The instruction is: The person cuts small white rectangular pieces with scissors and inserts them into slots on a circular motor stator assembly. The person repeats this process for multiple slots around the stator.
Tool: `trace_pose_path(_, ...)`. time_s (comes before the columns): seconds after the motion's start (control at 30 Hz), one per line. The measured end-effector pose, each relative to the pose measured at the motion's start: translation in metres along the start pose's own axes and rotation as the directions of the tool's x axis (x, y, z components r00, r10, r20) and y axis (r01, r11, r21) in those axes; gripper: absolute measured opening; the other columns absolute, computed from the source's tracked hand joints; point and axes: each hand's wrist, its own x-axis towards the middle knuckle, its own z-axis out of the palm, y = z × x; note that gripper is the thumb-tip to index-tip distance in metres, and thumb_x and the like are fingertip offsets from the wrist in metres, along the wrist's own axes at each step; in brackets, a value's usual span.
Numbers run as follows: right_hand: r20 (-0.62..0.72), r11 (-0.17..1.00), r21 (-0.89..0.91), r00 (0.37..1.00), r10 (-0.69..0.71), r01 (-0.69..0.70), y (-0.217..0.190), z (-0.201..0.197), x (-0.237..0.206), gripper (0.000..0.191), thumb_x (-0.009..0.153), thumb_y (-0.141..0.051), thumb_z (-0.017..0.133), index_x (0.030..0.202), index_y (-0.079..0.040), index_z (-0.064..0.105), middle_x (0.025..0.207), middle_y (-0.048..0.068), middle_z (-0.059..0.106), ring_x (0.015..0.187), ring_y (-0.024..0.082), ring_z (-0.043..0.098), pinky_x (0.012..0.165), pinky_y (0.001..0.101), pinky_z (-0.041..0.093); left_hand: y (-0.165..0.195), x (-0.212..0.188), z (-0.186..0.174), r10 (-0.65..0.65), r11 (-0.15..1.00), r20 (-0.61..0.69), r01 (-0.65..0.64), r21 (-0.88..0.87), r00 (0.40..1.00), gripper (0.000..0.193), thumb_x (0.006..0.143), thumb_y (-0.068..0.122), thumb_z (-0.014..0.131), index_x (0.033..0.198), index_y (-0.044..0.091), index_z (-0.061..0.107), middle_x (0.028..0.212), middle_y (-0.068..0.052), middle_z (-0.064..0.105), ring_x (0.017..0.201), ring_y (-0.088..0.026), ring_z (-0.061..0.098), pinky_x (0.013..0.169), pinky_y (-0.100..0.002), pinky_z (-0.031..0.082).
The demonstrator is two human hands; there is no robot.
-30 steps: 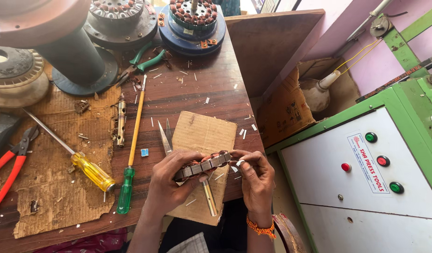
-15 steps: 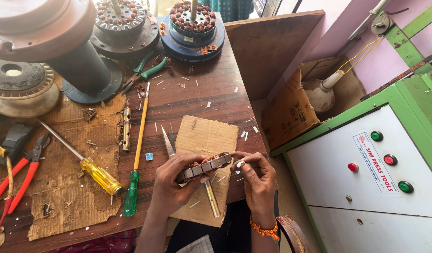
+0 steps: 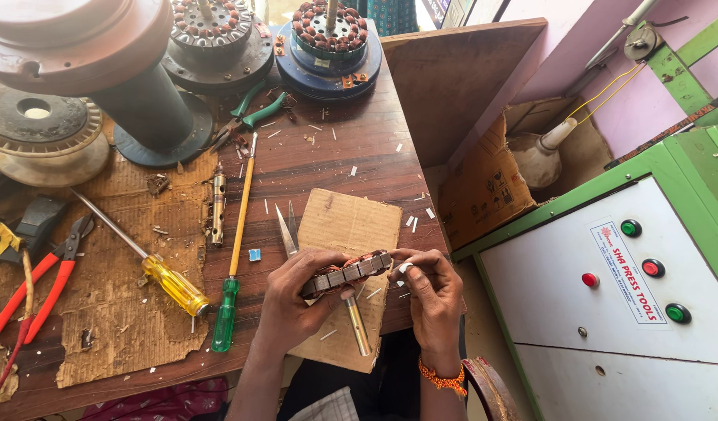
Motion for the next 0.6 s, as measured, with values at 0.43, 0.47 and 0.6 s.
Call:
trace_pose_path(0.43,-0.03,1.0,-0.013,0.999,0.022,-0.022,-0.0035,0.0045,-0.0003,0.011,0.1,-0.008,0.064,0.104,0.002,0.065,0.114,0.022,0.071,0.093,0.018,0.07,0.089,0.0349,0.059,0.0007,0.0014,-0.0003,0.005,1.0,-0.008,-0.005,0.008,1.0,0.042,0.077,0.019,0.088,0.113,0.007,0.071,0.103,-0.007,0.078,0.096,-0.02,0.077,0.079,-0.034,0.062)
trace_pose_path(0.47,-0.031,1.0,-0.011,0.999,0.022,-0.022,-0.0035,0.0046,-0.0004,0.011,0.1,-0.008,0.064,0.104,0.002,0.065,0.114,0.021,0.072,0.092,0.018,0.07,0.089,0.0348,0.059,0.0015,0.0017,-0.0006,-0.008,1.0,-0.01,0.008,0.001,1.0,0.041,0.077,0.018,0.087,0.114,0.007,0.072,0.103,-0.007,0.078,0.094,-0.02,0.077,0.078,-0.034,0.062)
trace_pose_path(0.6,-0.046,1.0,-0.023,0.999,0.02,-0.021,-0.0035,0.008,0.0006,0.009,0.102,-0.006,0.061,0.104,0.002,0.063,0.113,0.021,0.072,0.092,0.017,0.069,0.089,0.034,0.058,0.0073,0.0043,-0.0024,0.034,0.999,-0.023,-0.034,0.006,0.999,0.041,0.078,0.014,0.085,0.116,0.006,0.071,0.106,-0.009,0.077,0.097,-0.022,0.077,0.081,-0.034,0.061)
